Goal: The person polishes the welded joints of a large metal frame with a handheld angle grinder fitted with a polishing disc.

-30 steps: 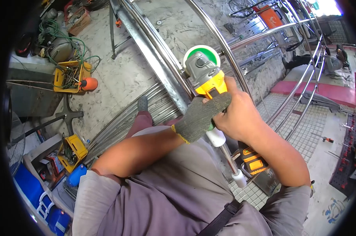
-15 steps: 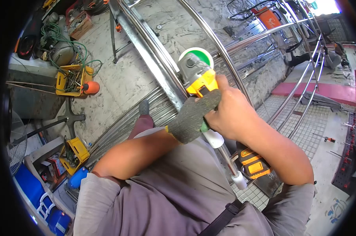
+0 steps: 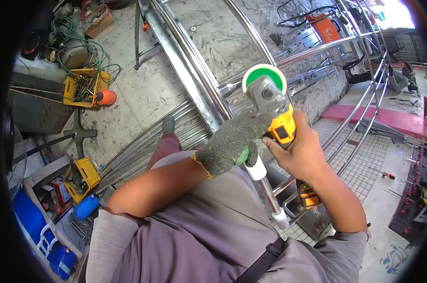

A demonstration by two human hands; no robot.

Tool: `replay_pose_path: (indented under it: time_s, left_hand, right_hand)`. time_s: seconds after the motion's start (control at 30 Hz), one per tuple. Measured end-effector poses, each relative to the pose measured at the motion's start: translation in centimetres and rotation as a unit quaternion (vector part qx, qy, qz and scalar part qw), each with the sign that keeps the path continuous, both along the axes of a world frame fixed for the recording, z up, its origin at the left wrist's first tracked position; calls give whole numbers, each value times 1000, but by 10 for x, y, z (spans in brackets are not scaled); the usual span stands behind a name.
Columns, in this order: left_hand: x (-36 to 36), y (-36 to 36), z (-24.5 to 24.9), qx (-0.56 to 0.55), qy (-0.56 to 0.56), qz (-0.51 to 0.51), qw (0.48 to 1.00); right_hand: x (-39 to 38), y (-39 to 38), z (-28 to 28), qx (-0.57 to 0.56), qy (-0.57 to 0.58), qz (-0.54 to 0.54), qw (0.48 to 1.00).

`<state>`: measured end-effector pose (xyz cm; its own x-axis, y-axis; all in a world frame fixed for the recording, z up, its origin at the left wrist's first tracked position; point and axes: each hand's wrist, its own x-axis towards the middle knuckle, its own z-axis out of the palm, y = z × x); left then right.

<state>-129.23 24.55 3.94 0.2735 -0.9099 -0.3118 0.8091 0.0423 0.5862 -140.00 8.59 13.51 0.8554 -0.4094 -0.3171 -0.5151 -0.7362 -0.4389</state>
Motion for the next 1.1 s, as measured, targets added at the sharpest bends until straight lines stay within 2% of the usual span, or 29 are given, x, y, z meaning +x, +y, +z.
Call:
replay_pose_path:
  time_s: [0.03,0.1,0.2,0.23,0.33,0.37,0.43,0.5,0.57,0.63,0.8,0.9,1.0,1.03,1.07,1.1]
  left_hand:
    - [6,1,7,48,-41,-50,997]
    - [-7,-5,-17,17,-258,-15,966]
    - [-11,-9,-28,46,-384,-18,922]
    - [-12,-8,-31,35,-422,27,905]
    - [-13,-12,-29,57,-164,44,984]
    - [-24,-15,-45,41,-196,70,977]
    - [-30,-13,-55,40,-349,86,932]
    - [-28,-7,-61,61,-573,66,815]
    - [-22,-4,-60,31,-526,53,848]
    - [-20,0,-53,19,-509,56,859]
    - [-19,4,-40,41,-555,86,826]
    - [-21,2,-45,89,-368,36,925]
    - [-9,0,-15,142,-121,5,982]
    - [-11,0,-20,118,-266,46,956]
    - [-15,0,-30,90,-404,86,906]
    - [-17,0,-35,75,-443,92,889]
  right_hand:
    - [-6,-1,-8,7,-12,8,1000]
    - [-15,-6,-20,-1,-22,35,999]
    - [-14,-8,-33,-32,-18,62,997]
    - [-12,-8,-37,-12,-32,64,997]
    - [-9,-3,-37,11,10,18,1000]
    - [-10,-4,-39,16,8,24,1000]
    - [-15,-4,-40,9,-8,50,999]
    - [-16,-4,-41,3,-25,60,998]
    - [-13,-3,-43,0,-39,59,997]
    - [-11,-2,-42,14,-28,61,998]
    - [-3,-1,-37,19,-14,79,997]
    - [2,-1,-35,23,-14,92,995]
    - [6,-1,-31,39,-8,86,995]
    - [7,-1,-29,43,-8,86,995]
    - [9,0,-26,48,-7,85,995]
    - [10,0,-24,50,-4,88,995]
